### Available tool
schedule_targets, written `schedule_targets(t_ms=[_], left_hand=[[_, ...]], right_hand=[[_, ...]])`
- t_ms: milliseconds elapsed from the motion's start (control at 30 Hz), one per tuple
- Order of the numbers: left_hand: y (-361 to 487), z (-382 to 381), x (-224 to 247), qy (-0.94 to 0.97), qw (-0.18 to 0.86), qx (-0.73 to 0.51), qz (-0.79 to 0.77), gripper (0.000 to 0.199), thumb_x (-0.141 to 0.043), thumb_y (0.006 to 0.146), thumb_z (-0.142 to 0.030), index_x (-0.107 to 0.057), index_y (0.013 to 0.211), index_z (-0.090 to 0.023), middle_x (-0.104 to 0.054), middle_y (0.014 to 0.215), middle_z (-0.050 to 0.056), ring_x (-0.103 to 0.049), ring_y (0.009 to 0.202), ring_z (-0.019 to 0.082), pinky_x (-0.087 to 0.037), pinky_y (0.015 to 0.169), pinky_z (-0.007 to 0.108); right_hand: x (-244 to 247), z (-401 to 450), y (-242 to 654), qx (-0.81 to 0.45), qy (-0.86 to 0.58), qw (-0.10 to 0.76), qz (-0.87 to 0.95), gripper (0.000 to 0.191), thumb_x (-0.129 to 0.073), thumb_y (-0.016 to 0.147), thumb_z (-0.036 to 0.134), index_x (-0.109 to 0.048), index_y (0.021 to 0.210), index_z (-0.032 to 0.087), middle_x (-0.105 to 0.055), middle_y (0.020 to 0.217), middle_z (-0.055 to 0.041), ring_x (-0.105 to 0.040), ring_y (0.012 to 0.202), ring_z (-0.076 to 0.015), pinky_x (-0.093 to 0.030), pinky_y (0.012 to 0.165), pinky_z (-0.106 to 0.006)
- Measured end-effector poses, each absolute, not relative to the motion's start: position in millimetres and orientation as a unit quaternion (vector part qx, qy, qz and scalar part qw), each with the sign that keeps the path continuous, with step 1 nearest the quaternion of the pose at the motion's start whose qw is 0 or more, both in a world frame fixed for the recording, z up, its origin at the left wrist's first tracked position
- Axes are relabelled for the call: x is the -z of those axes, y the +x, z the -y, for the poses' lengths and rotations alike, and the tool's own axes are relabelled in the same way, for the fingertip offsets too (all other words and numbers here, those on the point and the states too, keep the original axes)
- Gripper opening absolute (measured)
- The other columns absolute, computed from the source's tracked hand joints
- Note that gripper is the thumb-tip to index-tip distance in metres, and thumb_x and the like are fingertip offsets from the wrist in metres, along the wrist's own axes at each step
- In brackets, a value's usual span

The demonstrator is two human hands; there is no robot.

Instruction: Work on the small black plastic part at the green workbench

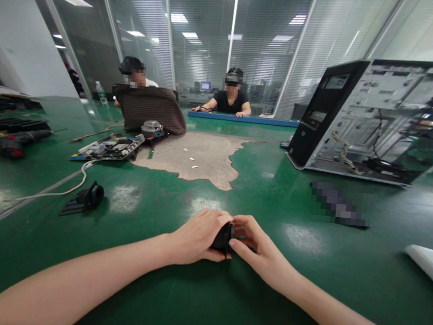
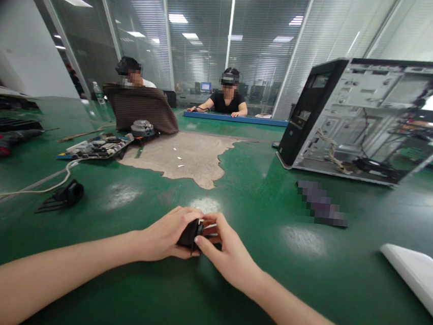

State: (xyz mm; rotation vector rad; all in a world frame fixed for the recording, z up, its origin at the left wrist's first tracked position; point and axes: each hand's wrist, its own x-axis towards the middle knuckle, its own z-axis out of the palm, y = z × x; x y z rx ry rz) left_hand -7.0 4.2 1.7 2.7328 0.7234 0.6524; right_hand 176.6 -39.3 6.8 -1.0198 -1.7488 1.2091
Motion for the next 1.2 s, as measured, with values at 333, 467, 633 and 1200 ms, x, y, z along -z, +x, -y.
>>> schedule_targets(t_ms=[333, 467, 633, 1200], left_hand=[[-7.6, -3.9, -3.2, 0.937, 0.117, -0.224, -0.241, 0.061, -0.068, 0.069, -0.03, -0.031, 0.116, -0.019, -0.05, 0.112, 0.009, -0.05, 0.097, 0.025, -0.038, 0.083, 0.038], [-7.3, -3.6, -3.0, 0.936, 0.115, -0.226, -0.243, 0.062, -0.068, 0.069, -0.033, -0.031, 0.115, -0.019, -0.05, 0.111, 0.01, -0.05, 0.096, 0.025, -0.039, 0.082, 0.037], [-7.6, -3.8, -2.2, 0.938, 0.109, -0.224, -0.239, 0.064, -0.07, 0.068, -0.033, -0.03, 0.116, -0.018, -0.048, 0.115, 0.011, -0.049, 0.098, 0.025, -0.038, 0.084, 0.037], [-6.6, -4.0, -2.1, 0.935, 0.112, -0.227, -0.247, 0.061, -0.07, 0.067, -0.033, -0.033, 0.114, -0.017, -0.05, 0.112, 0.01, -0.05, 0.095, 0.025, -0.039, 0.081, 0.036]], right_hand=[[-1.3, 40.6, 178.2, -0.468, -0.365, 0.402, 0.698, 0.016, -0.054, 0.082, 0.022, -0.046, 0.095, 0.023, -0.049, 0.099, -0.0023, -0.054, 0.091, -0.0152, -0.05, 0.077, -0.031], [-1.6, 39.4, 177.1, -0.494, -0.386, 0.4, 0.668, 0.015, -0.052, 0.083, 0.027, -0.043, 0.094, 0.022, -0.052, 0.091, -0.002, -0.056, 0.085, -0.0161, -0.051, 0.072, -0.032], [-4.3, 38.3, 176.9, -0.505, -0.394, 0.384, 0.665, 0.021, -0.053, 0.082, 0.026, -0.043, 0.1, 0.021, -0.053, 0.095, -0.0035, -0.057, 0.085, -0.016, -0.05, 0.074, -0.033], [-1.8, 37.1, 176.2, -0.52, -0.385, 0.402, 0.648, 0.018, -0.053, 0.082, 0.028, -0.043, 0.096, 0.021, -0.053, 0.091, -0.0017, -0.056, 0.084, -0.015, -0.049, 0.072, -0.03]])
